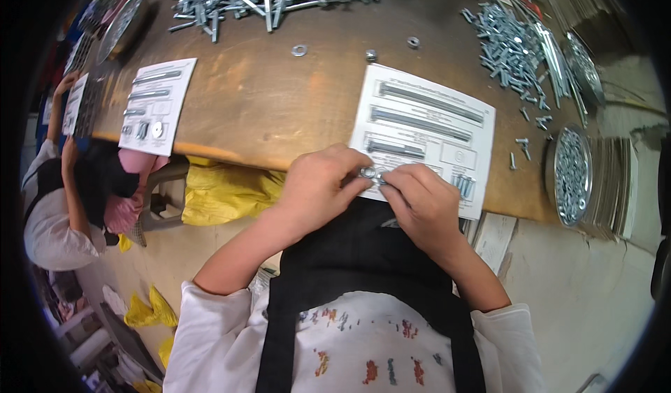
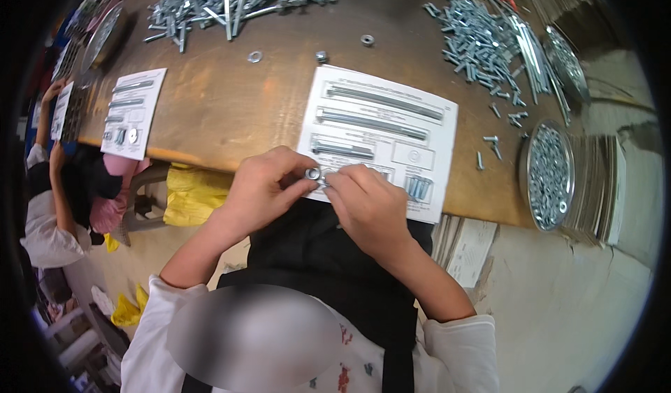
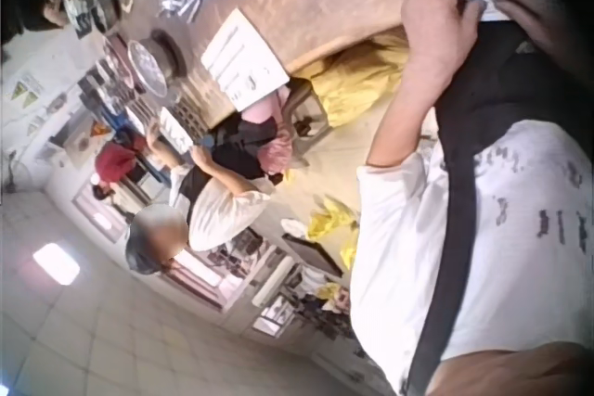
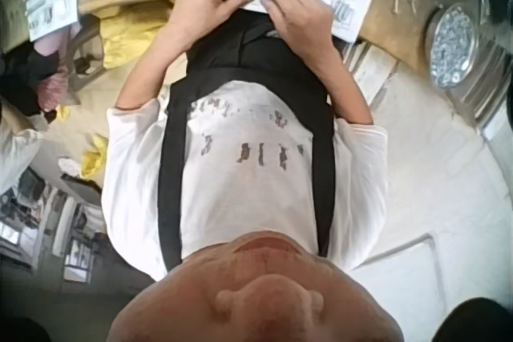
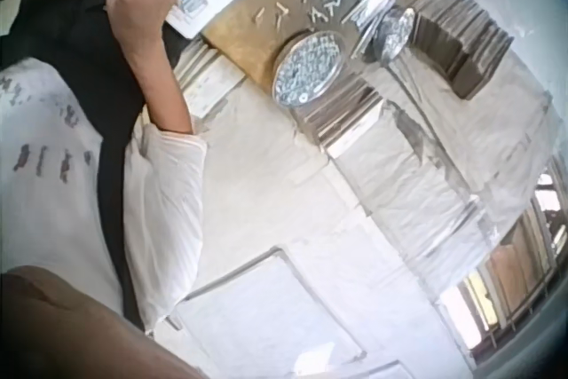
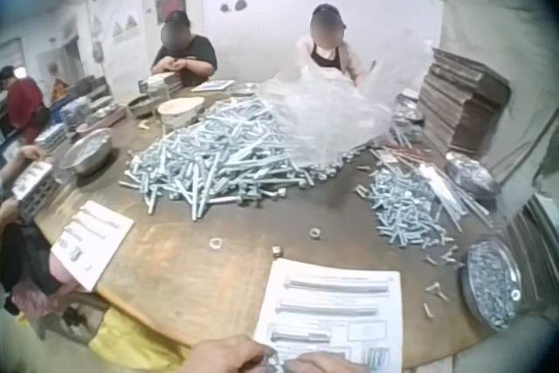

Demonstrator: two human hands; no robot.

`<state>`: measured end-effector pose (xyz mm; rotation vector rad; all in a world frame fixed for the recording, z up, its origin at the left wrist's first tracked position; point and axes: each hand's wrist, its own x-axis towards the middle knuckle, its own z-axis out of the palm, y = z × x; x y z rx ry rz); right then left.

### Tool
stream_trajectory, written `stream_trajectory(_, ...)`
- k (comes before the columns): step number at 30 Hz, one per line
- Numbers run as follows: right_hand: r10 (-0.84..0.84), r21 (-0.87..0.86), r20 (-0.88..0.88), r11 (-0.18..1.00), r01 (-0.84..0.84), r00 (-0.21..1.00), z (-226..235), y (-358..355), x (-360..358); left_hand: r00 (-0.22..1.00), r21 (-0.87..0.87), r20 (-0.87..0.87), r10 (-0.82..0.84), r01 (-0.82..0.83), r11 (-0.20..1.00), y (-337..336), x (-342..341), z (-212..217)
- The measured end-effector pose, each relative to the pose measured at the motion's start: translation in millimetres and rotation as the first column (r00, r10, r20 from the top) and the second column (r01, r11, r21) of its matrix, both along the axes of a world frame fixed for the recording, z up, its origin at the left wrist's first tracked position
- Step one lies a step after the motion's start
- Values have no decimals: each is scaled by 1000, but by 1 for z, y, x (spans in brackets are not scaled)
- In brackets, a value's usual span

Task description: The person picks bolts, nuts, and washers from piles on a table and places them into designated slots on a printed cardboard sheet. The person repeats this process to fill multiple slots on the sheet.

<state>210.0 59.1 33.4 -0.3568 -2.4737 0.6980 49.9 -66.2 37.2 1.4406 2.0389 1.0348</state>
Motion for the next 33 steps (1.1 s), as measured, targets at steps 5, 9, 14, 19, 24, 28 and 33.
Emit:
stream_trajectory(5, -38, -72, 114, 996, 47, 993, 9, 3, 6, 998, -62, 65, 27, -23, 998, 0, 0, -1)
stream_trajectory(9, -212, -96, 105, 970, 222, 972, 26, 27, 39, 987, -89, 120, 109, -98, 991, -5, 3, 10)
stream_trajectory(14, -215, -158, 352, 946, 285, 911, 40, 51, 77, 990, 262, -134, -44, 78, 962, 10, 12, 12)
stream_trajectory(19, -71, -172, 322, 976, 132, 944, 27, 55, 67, 989, 278, -138, -55, 92, 956, 20, 22, 14)
stream_trajectory(24, 9, -168, 254, 985, 35, 967, 20, 44, 39, 990, 250, -142, 20, 16, 968, 13, 12, 9)
stream_trajectory(28, 30, -138, 275, 990, 9, 961, 20, 44, 37, 978, 248, -210, -17, 70, 966, 16, 14, 11)
stream_trajectory(33, -14, -316, 290, 942, 110, 957, 29, 40, 42, 933, 91, -325, -154, 193, 977, 36, 28, 16)
